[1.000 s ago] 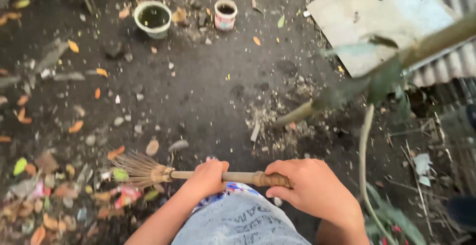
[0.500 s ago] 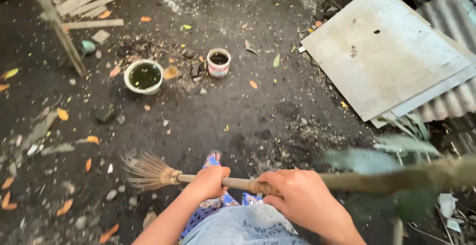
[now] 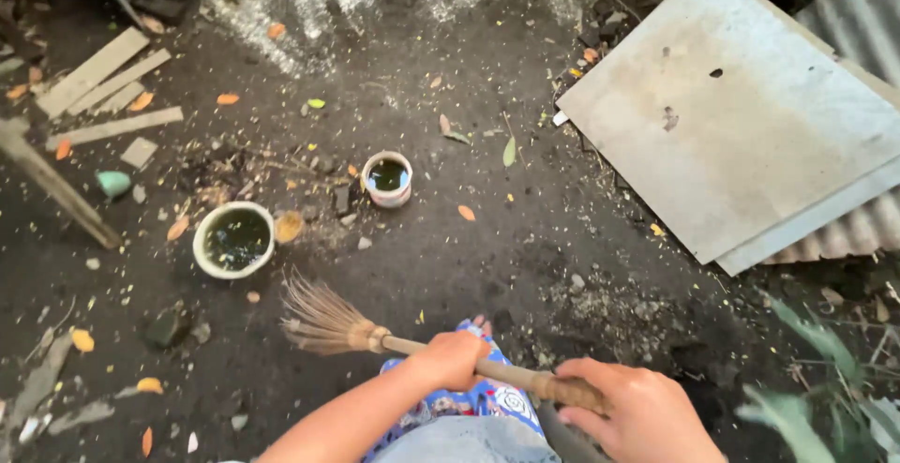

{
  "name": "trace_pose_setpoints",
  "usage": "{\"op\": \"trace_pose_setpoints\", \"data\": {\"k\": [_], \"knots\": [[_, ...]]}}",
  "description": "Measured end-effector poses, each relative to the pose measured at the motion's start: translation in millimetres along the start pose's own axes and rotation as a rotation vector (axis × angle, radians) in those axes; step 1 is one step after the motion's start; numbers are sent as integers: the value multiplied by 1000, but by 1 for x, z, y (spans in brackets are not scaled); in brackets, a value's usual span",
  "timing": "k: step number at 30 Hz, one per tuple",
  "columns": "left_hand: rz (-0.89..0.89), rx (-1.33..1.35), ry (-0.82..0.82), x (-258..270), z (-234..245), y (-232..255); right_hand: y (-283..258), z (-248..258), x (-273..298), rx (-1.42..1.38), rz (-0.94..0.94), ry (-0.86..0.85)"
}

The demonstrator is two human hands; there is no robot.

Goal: Sweeping dirt and debris from an outdoor ground area using a broom.

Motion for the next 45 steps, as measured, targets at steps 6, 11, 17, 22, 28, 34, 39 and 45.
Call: {"op": "trace_pose_setpoints", "data": {"k": [6, 11, 17, 22, 28, 34, 39, 45], "knots": [[-28, -45, -142, -146, 29, 3, 59, 97, -85, -90, -7, 110], [10, -57, -224, -260, 51, 39, 115, 182, -133, 29, -89, 93], [-136, -19, -48, -393, 79, 81, 198, 247, -179, 265, -323, 48], [-173, 10, -78, -502, 108, 111, 283, 287, -225, 353, -494, -40], [-251, 5, -131, -644, 144, 117, 386, 338, -301, 328, -471, 78], [-318, -15, -133, -760, 182, 114, 398, 440, -386, 236, -622, -31], [-200, -30, -24, -847, 233, 93, 426, 497, -461, 374, -501, 142], [-169, -49, 46, -948, 307, 87, 462, 571, -551, 464, -364, 218]]}}
Point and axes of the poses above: each hand's wrist, its own x-axis away from the middle knuckle, its own z-axis out of the back of the hand, y = z × x, the point moved 8 cm from there along -x, towards the middle knuckle, and after that the axes turned 2 degrees about x, right-handed, at the moved point
